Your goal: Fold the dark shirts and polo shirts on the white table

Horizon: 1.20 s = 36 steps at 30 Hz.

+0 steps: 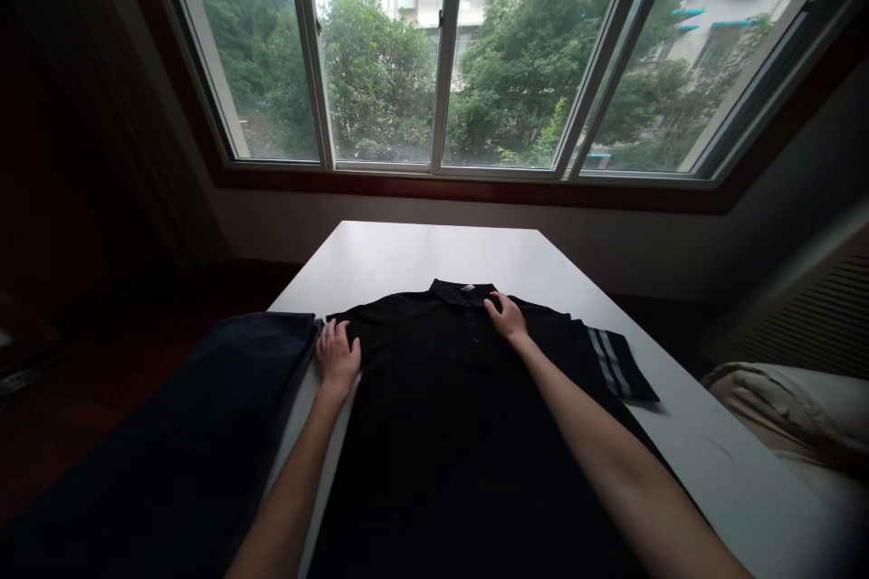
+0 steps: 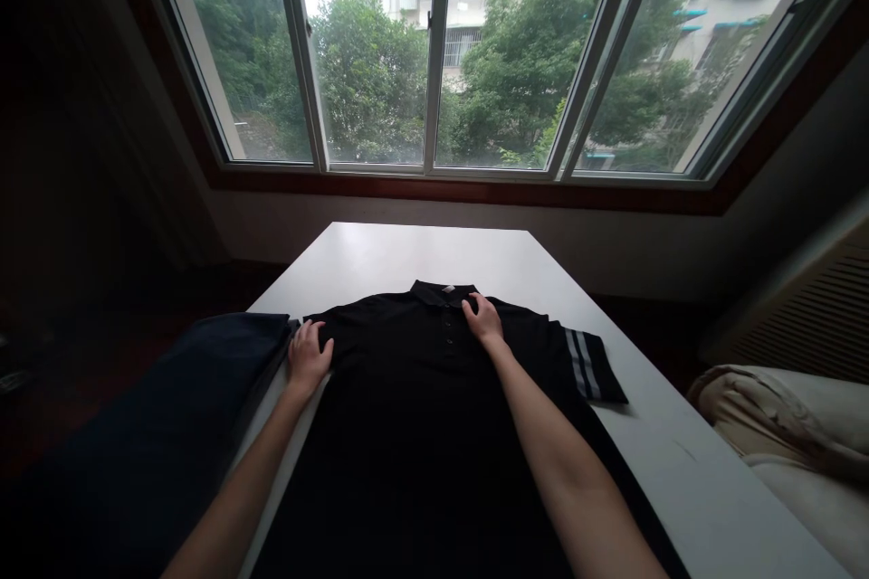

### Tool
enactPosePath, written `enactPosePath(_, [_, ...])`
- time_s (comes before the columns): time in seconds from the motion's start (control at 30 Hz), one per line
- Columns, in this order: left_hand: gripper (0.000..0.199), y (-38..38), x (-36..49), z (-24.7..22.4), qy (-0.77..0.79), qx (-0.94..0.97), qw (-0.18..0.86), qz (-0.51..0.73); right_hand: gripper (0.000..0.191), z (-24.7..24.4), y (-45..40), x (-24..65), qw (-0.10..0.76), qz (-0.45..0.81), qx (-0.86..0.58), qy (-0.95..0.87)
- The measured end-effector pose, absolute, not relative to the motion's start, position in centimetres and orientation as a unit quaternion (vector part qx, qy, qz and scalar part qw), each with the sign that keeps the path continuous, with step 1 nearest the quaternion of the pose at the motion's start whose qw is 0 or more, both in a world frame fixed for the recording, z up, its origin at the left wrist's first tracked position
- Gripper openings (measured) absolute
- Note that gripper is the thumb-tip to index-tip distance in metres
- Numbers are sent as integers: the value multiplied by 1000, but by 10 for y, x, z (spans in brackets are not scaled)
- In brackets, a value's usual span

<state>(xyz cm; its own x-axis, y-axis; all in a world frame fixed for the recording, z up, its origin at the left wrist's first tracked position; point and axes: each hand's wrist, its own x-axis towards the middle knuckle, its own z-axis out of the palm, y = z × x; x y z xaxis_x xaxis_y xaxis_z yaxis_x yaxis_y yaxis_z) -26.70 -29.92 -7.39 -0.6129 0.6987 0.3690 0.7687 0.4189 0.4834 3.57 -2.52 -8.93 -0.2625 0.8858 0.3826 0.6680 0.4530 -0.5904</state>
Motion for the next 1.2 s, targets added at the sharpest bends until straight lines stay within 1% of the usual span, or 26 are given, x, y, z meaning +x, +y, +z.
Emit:
enactPosePath(0.1, [47, -311, -268, -80, -858, -397, 69, -318, 45, -84, -29, 40, 378, 158, -506, -759])
enactPosePath(0.2, [48, -311, -265, -82, -865, -387, 71, -310, 40, -78, -43, 33, 406, 148, -493, -755])
enactPosePath(0.33, [51, -307, -262, -81, -878, -377, 52, -291, 31, -67, -80, -11, 411, 142, -424, -795])
enactPosePath(0.4, [51, -306, -263, -82, -874, -387, 48, -289, 29, -61, -105, -48, 391, 143, -356, -837])
enactPosePath(0.5, [50, -307, -266, -84, -866, -403, 44, -292, 28, -54, -140, -104, 319, 144, -244, -904])
enactPosePath(0.6, [49, -306, -269, -84, -869, -398, 41, -291, 28, -56, -164, -140, 258, 145, -185, -937])
enactPosePath(0.83, [44, -308, -267, -79, -859, -393, 43, -326, 31, -76, -169, -150, 264, 143, -193, -934])
enactPosePath(1.0, [41, -307, -265, -73, -851, -394, 23, -346, 34, -78, -166, -149, 249, 136, -196, -939])
enactPosePath(1.2, [44, -310, -265, -68, -837, -387, 8, -388, 32, -76, -171, -148, 261, 151, -201, -932])
